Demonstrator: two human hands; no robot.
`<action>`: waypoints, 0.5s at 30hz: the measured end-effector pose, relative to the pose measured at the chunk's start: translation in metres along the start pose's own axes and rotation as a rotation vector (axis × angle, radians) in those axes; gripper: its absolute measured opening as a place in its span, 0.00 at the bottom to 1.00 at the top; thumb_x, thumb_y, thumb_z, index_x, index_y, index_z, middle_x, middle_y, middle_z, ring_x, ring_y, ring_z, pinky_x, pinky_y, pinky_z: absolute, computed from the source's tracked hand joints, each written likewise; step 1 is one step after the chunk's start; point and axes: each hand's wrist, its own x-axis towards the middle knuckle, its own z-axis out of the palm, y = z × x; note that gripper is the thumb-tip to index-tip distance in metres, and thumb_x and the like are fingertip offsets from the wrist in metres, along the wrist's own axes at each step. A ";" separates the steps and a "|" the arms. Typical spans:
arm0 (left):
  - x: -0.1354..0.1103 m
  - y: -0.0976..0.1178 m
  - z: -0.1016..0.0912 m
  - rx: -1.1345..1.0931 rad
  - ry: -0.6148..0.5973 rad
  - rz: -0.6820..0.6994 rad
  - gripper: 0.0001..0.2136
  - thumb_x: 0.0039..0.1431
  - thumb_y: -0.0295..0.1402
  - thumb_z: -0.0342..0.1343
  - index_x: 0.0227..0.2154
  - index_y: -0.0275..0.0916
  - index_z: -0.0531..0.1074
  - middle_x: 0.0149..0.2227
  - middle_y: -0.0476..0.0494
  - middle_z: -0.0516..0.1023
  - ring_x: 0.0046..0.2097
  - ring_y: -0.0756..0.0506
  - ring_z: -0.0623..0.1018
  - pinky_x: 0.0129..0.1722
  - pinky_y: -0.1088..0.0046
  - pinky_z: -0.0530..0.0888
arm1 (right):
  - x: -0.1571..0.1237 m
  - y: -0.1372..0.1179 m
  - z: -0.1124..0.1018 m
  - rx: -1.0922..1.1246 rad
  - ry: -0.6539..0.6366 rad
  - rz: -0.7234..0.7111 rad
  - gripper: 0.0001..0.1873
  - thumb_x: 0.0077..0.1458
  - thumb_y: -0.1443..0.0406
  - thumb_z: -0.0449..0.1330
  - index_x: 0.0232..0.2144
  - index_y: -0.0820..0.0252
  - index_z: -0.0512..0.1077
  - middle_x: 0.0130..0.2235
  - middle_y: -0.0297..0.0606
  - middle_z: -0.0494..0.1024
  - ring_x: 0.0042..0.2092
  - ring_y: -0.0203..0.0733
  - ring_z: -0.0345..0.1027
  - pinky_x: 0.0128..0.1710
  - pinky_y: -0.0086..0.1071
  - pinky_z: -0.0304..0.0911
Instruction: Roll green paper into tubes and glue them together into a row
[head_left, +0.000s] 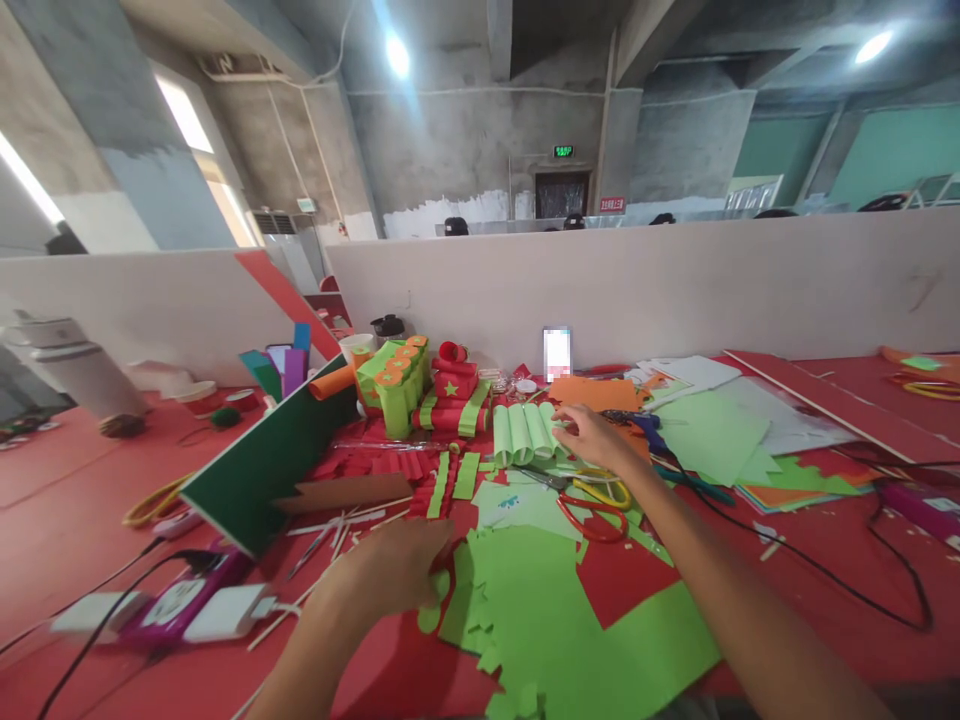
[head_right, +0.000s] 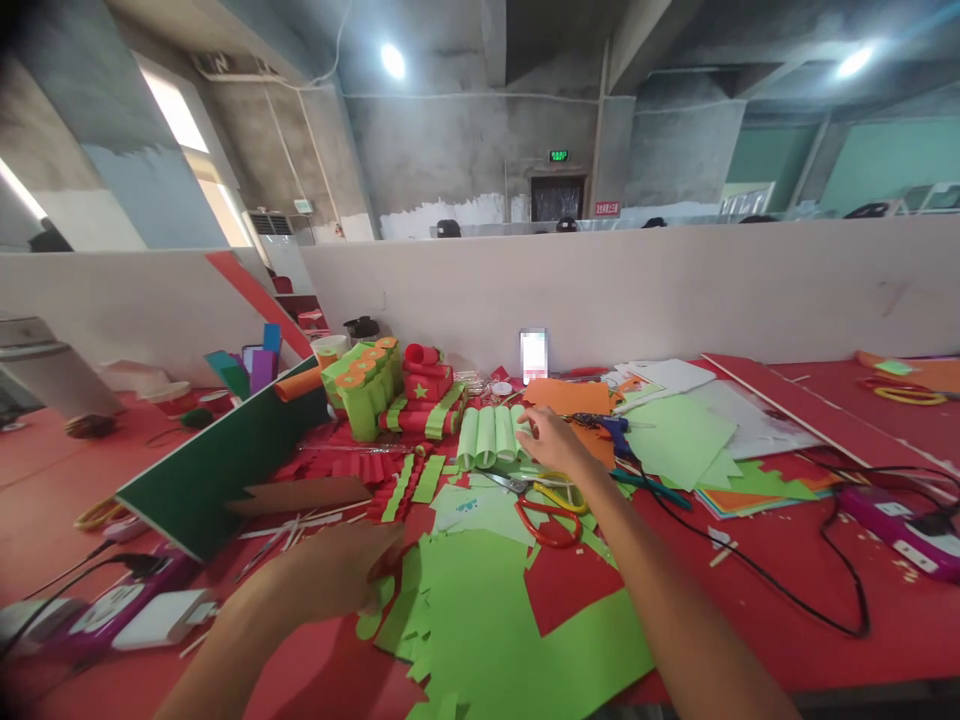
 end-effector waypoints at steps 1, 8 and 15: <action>0.001 -0.001 0.000 -0.016 -0.010 -0.003 0.10 0.33 0.23 0.57 0.22 0.43 0.66 0.24 0.51 0.72 0.27 0.45 0.71 0.25 0.73 0.57 | 0.000 -0.001 -0.001 -0.007 -0.005 -0.009 0.14 0.57 0.62 0.58 0.45 0.58 0.73 0.47 0.44 0.73 0.36 0.40 0.72 0.42 0.34 0.65; 0.009 -0.008 -0.029 -0.063 0.042 0.093 0.02 0.43 0.29 0.54 0.22 0.42 0.70 0.27 0.47 0.75 0.28 0.45 0.71 0.26 0.72 0.58 | -0.004 -0.008 0.001 0.037 -0.070 -0.112 0.13 0.57 0.61 0.59 0.44 0.53 0.76 0.54 0.45 0.70 0.54 0.50 0.66 0.49 0.38 0.63; 0.041 0.018 -0.084 -0.122 0.331 0.251 0.10 0.58 0.35 0.46 0.35 0.42 0.73 0.31 0.44 0.75 0.29 0.45 0.71 0.28 0.72 0.59 | -0.006 -0.013 0.005 0.023 -0.085 -0.066 0.12 0.59 0.64 0.56 0.41 0.52 0.79 0.57 0.44 0.69 0.61 0.52 0.60 0.56 0.43 0.58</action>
